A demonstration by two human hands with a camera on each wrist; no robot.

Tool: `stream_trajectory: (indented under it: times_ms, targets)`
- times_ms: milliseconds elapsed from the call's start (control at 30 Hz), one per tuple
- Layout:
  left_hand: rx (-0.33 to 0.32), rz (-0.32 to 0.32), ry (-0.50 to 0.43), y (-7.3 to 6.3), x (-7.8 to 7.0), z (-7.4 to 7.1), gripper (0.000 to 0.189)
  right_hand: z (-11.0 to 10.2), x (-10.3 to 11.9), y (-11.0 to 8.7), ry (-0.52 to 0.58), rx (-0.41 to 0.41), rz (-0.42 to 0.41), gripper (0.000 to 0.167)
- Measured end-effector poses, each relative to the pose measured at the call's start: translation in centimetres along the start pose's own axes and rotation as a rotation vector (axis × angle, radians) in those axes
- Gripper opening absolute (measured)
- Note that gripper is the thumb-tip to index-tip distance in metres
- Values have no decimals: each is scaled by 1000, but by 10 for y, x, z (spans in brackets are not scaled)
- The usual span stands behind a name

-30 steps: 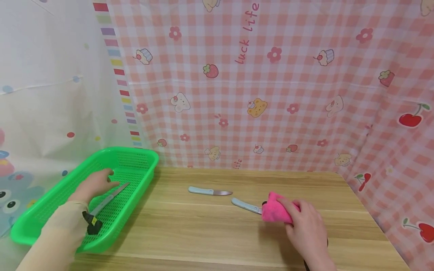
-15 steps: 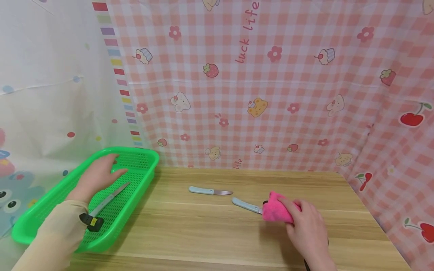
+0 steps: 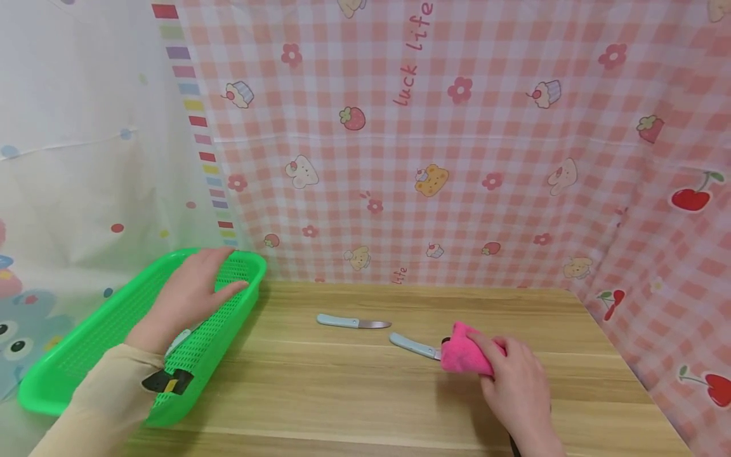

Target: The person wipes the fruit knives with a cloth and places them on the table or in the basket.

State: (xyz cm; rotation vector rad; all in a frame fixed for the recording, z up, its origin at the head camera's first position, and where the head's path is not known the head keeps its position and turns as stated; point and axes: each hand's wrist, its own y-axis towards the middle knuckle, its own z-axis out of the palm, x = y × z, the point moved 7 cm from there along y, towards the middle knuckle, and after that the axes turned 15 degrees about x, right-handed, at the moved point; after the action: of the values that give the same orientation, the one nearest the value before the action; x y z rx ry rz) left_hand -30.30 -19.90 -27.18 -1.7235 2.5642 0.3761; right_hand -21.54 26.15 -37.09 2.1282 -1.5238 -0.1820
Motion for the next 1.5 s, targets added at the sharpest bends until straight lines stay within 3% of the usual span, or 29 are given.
stream_trajectory:
  times_ms: [200, 433, 667, 900, 1133, 1500]
  targets:
    - [-40, 94, 58, 3, -38, 16, 65, -1, 0, -1, -3, -19, -20, 66]
    - [-58, 148, 92, 12, -72, 56, 69, -1, 1, -1, -6, -28, -25, 67]
    - [61, 95, 82, 25, -87, 105, 79, 0, 3, -1, 1, -42, -38, 68]
    - [148, 113, 50, 42, -104, 141, 77, 0, 2, -1, -2, -42, -28, 67]
    - [205, 109, -24, 61, -112, 167, 77, 0, 1, -2, -3, -40, -20, 66]
    - [265, 61, -56, 84, -100, 202, 81, 1, 1, -1, -9, -23, -13, 67]
